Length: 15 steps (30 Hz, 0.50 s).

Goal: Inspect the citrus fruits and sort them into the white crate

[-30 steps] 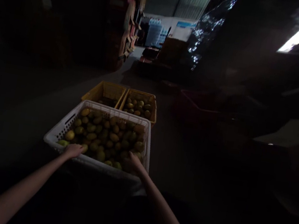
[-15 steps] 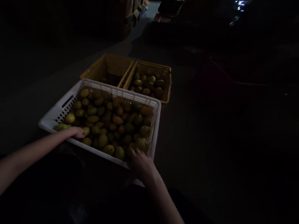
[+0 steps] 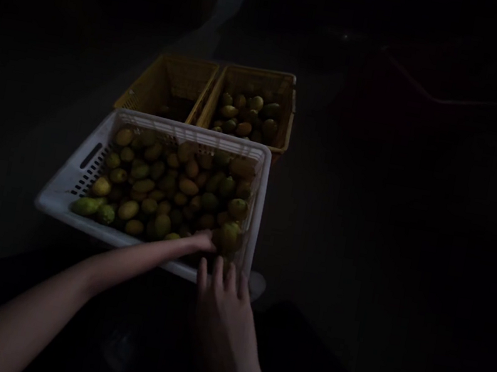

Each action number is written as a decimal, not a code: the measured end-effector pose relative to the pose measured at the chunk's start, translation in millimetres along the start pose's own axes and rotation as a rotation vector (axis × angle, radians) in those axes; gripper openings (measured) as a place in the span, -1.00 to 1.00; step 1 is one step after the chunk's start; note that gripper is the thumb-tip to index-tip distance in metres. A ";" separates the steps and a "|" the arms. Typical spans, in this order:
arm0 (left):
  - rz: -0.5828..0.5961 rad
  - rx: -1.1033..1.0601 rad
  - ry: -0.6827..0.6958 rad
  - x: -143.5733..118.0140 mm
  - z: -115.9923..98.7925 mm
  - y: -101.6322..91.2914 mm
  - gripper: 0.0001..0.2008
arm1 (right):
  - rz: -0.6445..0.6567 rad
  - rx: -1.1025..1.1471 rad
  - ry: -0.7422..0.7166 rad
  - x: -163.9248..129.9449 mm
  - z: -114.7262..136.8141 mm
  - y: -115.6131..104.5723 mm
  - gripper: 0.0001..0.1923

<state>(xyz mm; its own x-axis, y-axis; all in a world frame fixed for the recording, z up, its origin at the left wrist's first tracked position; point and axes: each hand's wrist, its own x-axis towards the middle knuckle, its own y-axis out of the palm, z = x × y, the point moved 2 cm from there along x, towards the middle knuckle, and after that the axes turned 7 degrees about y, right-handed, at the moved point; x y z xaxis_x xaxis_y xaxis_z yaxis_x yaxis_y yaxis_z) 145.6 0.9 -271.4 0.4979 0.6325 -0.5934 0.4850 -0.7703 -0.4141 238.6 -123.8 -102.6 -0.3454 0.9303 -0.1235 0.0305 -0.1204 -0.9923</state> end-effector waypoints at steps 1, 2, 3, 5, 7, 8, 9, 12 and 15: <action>0.004 -0.029 -0.011 -0.6 2.6 0.8 -0.57 | -0.013 0.001 -0.024 -2.8 6.4 0.4 -0.47; 0.004 -0.050 -0.031 -1.2 5.0 1.0 -0.57 | -0.019 0.018 -0.058 -5.5 13.1 0.7 -0.48; 0.002 -0.063 -0.054 -1.4 6.5 1.1 -0.56 | -0.017 0.042 -0.091 -7.9 19.5 0.8 -0.49; -0.014 -0.050 -0.109 -0.1 5.8 2.1 -0.53 | -0.015 0.079 -0.105 -10.6 29.6 1.0 -0.50; -0.031 0.028 -0.193 2.3 1.5 4.0 -0.52 | -0.024 0.071 -0.052 -9.6 36.0 2.6 -0.52; -0.038 0.074 -0.223 3.2 -1.5 4.7 -0.53 | -0.027 0.053 -0.027 -7.9 38.8 4.3 -0.53; -0.041 0.117 -0.237 3.5 -4.7 5.0 -0.56 | -0.026 0.036 -0.012 -5.7 41.9 6.7 -0.55; -0.052 0.178 -0.210 -0.7 -11.8 0.3 -0.63 | 0.005 0.017 -0.004 0.8 54.9 16.1 -0.58; -0.102 0.135 -0.204 -12.7 -12.4 -17.4 -0.62 | 0.027 0.046 0.014 2.5 68.2 22.5 -0.62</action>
<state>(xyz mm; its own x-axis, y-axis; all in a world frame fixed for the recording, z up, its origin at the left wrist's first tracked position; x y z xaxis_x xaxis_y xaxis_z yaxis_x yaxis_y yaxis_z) 139.7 7.3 -248.0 0.2892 0.6887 -0.6649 0.4185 -0.7157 -0.5592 174.5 -147.8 -124.4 -0.3321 0.9311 -0.1509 -0.0034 -0.1611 -0.9869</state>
